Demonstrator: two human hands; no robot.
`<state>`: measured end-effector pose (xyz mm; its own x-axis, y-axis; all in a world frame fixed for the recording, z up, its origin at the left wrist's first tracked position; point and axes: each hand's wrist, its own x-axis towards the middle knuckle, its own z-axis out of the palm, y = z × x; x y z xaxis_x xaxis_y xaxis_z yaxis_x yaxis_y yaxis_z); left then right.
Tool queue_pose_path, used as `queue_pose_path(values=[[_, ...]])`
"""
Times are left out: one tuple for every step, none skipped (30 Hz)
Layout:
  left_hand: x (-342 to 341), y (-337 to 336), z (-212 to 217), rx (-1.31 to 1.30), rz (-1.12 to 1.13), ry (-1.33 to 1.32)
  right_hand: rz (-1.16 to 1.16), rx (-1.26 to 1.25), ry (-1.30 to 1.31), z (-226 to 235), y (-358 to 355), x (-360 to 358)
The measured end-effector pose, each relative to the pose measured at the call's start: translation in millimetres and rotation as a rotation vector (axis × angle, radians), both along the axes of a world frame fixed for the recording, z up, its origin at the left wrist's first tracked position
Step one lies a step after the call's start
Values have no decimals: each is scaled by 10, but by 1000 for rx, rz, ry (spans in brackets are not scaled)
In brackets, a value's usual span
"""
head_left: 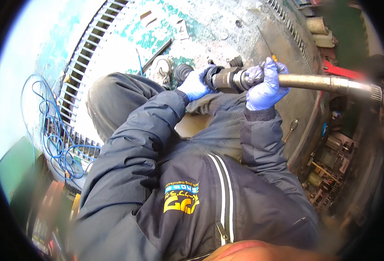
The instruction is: The person sits on the floor and assembles a driveshaft by sliding a metal sleeve onto the shaft, rotating and aligning it, then fitting a rubber boot over the joint. The person repeatedly adjusts the sleeve and boot to secure them in place.
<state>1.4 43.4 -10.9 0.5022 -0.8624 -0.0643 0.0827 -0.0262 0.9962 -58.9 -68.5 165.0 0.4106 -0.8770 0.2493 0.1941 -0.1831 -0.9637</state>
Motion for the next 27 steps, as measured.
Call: queue_pose_path(values=[[-14,-10,-36,12,42,-37,-15,-18,6,-28,23,1],[-24,-13,-53,-27,41,94,-29,25,-38,-50,53,8],[-9,-17,-59,-4,24,71,-10,47,-55,-53,90,1],[-11,-6,-49,10,32,55,15,57,-79,-41,117,0],[8,-5,-30,29,50,43,5,73,-77,-15,127,3],[11,22,0,-22,12,148,1,33,-44,23,137,0],[23,28,27,15,-7,56,47,26,-44,65,129,-1],[31,39,42,-14,-15,30,75,24,-21,100,112,0],[28,46,43,-4,-33,26,102,16,2,117,92,7],[32,42,28,-26,-41,44,105,19,2,111,78,12],[29,40,-3,-17,-54,100,95,45,-23,92,68,13],[41,28,-49,-9,-72,149,88,64,-54,47,65,22],[42,29,-93,-34,-72,196,84,87,-82,5,81,9],[46,3,-123,7,-62,118,27,-3,-78,-45,64,48],[59,8,-143,25,-62,107,-5,17,-60,-75,64,60],[52,15,-141,19,-64,92,-38,28,-53,-76,44,68],[78,5,-132,47,-71,75,-70,30,-55,-64,18,79],[76,21,-105,-7,-64,113,-46,39,-24,-31,-12,80],[64,46,-70,-51,-66,149,-14,83,-56,23,-44,64],[88,43,-43,-19,-91,99,24,129,-83,67,-65,51],[86,62,-23,-35,-92,25,105,157,-129,111,-87,38],[95,38,-17,-23,-102,-4,28,102,-77,117,-97,38],[82,14,-23,-39,-106,-43,81,106,-110,142,-98,-1],[85,-23,-50,-60,-97,-107,22,116,-110,141,-104,-21],[63,-55,-84,-79,-88,-168,-21,124,-98,131,-99,-53],[20,-66,-120,-50,-67,-167,-68,151,-86,135,-118,-78],[-13,-80,-157,-111,-48,-82,-79,149,-39,141,-124,-121]])
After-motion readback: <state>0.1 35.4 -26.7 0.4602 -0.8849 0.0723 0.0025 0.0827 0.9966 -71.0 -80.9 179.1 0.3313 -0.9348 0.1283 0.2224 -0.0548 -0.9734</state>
